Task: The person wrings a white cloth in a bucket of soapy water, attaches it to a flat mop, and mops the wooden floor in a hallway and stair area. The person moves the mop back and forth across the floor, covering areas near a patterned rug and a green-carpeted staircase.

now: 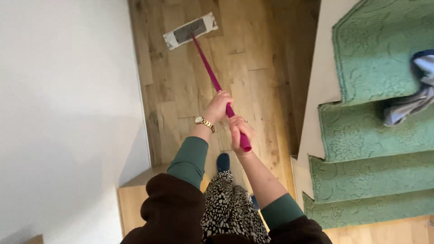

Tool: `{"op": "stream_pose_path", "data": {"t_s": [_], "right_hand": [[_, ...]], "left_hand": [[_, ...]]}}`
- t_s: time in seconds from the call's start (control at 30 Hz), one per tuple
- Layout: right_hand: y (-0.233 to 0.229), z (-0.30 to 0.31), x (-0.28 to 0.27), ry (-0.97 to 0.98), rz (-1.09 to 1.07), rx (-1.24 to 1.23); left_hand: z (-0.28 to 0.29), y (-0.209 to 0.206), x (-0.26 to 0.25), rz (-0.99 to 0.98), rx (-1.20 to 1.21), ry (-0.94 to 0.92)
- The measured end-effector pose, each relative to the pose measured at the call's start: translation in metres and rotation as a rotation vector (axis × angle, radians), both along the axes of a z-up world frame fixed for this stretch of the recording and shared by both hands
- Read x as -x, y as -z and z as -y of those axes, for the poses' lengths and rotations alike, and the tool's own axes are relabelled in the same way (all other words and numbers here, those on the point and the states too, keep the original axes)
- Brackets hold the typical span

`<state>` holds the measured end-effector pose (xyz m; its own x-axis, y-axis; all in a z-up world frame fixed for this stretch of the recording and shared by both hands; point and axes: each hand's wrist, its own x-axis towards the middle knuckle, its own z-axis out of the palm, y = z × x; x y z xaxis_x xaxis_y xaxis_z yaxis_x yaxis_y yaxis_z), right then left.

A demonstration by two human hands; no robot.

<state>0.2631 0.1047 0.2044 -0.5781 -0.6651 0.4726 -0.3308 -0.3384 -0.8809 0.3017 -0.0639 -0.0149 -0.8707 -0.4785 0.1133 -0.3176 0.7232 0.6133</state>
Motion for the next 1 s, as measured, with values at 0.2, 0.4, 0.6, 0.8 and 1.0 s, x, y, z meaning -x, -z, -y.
{"op": "stream_pose_path", "data": {"t_s": [0.2, 0.4, 0.6, 0.8, 1.0], "right_hand": [[-0.002, -0.059, -0.028, -0.092, 0.018, 0.133], [-0.059, -0.215, -0.015, -0.094, -0.017, 0.111], [-0.121, -0.403, -0.012, -0.035, 0.085, 0.006], [-0.131, -0.554, 0.010, -0.040, 0.162, -0.010], [-0.107, -0.583, 0.000, 0.052, 0.266, -0.022]], "left_hand": [[-0.059, -0.005, -0.028, 0.123, 0.013, 0.014], [-0.201, -0.047, -0.016, 0.157, 0.077, 0.085], [-0.380, -0.149, -0.008, 0.216, 0.021, 0.325], [-0.517, -0.200, 0.010, 0.451, -0.160, 0.460], [-0.553, -0.160, 0.007, 0.310, -0.159, 0.426]]}}
